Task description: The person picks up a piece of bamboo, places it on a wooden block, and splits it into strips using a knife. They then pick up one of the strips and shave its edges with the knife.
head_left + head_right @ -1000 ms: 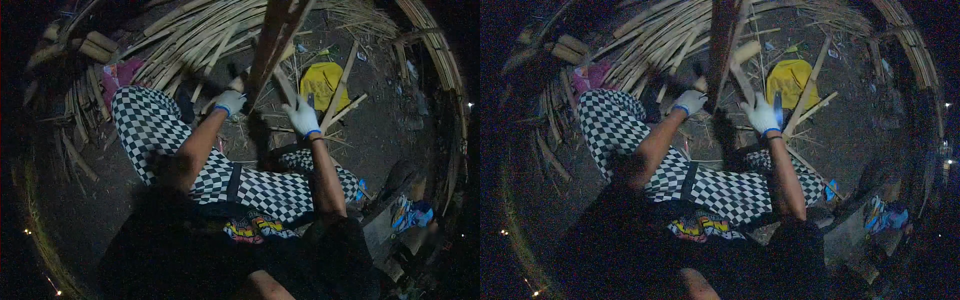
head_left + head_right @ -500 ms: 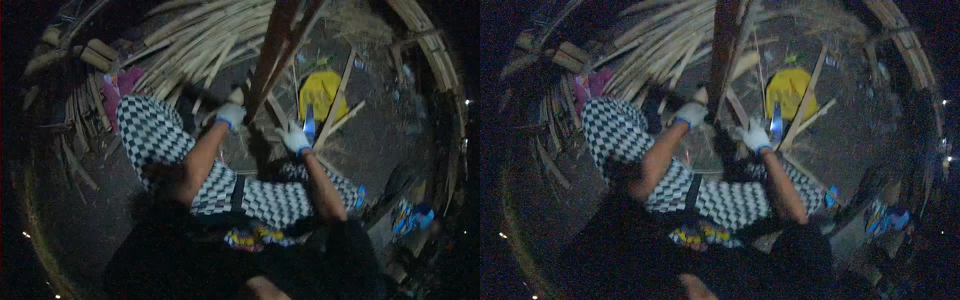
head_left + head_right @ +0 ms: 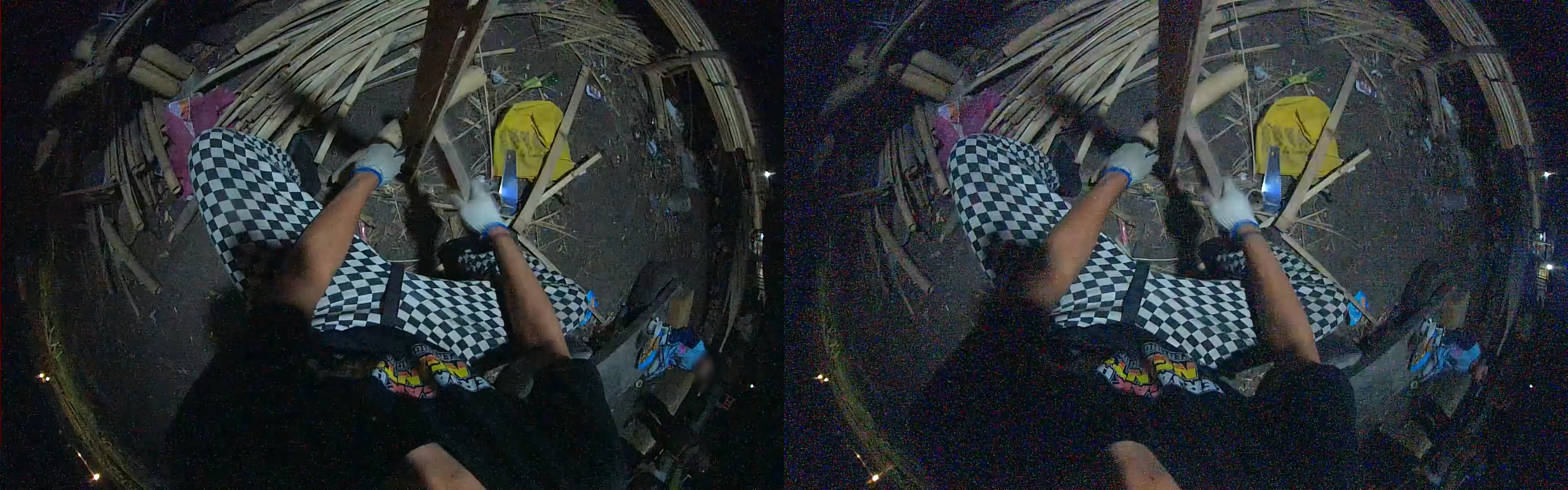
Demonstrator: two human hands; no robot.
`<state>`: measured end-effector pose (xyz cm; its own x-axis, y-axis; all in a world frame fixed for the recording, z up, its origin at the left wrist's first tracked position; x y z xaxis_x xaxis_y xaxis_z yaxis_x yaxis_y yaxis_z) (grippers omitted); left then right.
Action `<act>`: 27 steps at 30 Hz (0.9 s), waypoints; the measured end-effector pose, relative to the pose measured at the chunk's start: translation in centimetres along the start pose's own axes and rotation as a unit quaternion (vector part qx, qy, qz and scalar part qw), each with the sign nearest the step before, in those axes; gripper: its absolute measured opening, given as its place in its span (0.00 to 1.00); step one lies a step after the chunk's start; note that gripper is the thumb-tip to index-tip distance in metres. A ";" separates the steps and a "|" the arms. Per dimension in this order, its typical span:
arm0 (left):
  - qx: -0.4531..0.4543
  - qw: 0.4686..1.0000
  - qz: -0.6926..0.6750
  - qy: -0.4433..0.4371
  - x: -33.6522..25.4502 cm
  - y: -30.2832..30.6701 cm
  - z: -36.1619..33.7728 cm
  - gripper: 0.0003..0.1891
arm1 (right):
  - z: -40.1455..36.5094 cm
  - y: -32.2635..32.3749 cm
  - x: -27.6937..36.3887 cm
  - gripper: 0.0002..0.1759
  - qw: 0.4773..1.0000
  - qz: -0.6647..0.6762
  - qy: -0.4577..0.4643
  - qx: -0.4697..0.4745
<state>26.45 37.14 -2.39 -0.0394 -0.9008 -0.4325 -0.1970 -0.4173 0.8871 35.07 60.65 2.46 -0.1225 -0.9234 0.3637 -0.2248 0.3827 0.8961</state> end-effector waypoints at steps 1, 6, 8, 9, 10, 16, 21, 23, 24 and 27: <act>0.008 1.000 0.006 0.009 0.0 -0.5 -0.1 0.22 | 0.1 -1.9 -1.5 0.44 0.992 0.110 -0.012 -0.066; -0.020 0.999 0.024 -0.008 -0.4 1.3 -0.7 0.22 | -0.3 12.0 3.8 0.36 0.980 0.133 0.012 -0.149; -0.003 0.999 0.036 -0.002 -0.5 1.2 -1.0 0.22 | -1.8 19.8 6.0 0.31 0.923 0.163 0.057 -0.345; 0.006 1.000 0.018 0.022 -0.8 2.2 -1.1 0.22 | -3.2 23.2 7.3 0.29 0.871 0.257 0.062 -0.415; 0.016 0.999 0.000 0.045 -0.6 2.3 -1.1 0.22 | -4.0 25.8 7.4 0.22 0.792 0.224 0.099 -0.560; 0.001 0.999 0.026 0.032 0.8 -0.1 0.4 0.23 | -3.6 12.6 3.8 0.40 0.807 0.141 -0.029 -0.572; -0.032 0.998 0.055 -0.004 0.7 0.5 1.0 0.21 | -0.1 2.4 2.0 0.40 0.993 0.100 -0.056 -0.010; -0.044 0.996 0.070 -0.033 0.8 -1.2 -1.7 0.21 | 1.0 7.2 2.1 0.38 0.982 0.135 -0.029 -0.125; -0.025 0.998 0.062 -0.020 0.3 -0.5 -1.6 0.21 | -0.2 12.0 4.3 0.38 0.979 0.149 -0.060 -0.126; 0.023 0.999 0.037 0.022 -0.6 2.1 -0.8 0.22 | -2.6 24.0 7.0 0.30 0.858 0.199 0.076 -0.468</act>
<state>26.87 36.72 -0.14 -0.0118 -0.9338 -0.3576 -0.2407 -0.3445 0.9074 31.37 63.27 27.18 0.1344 -0.7456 0.6527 0.6881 0.5442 0.4800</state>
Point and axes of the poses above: each hand's wrist, its own z-axis towards the middle knuckle, its own y-axis out of the back of the hand, x = y × z, the point moved 6 cm from there along z, towards the middle knuckle, and after that the axes turned 13 degrees about -x, right-handed, at the moved point
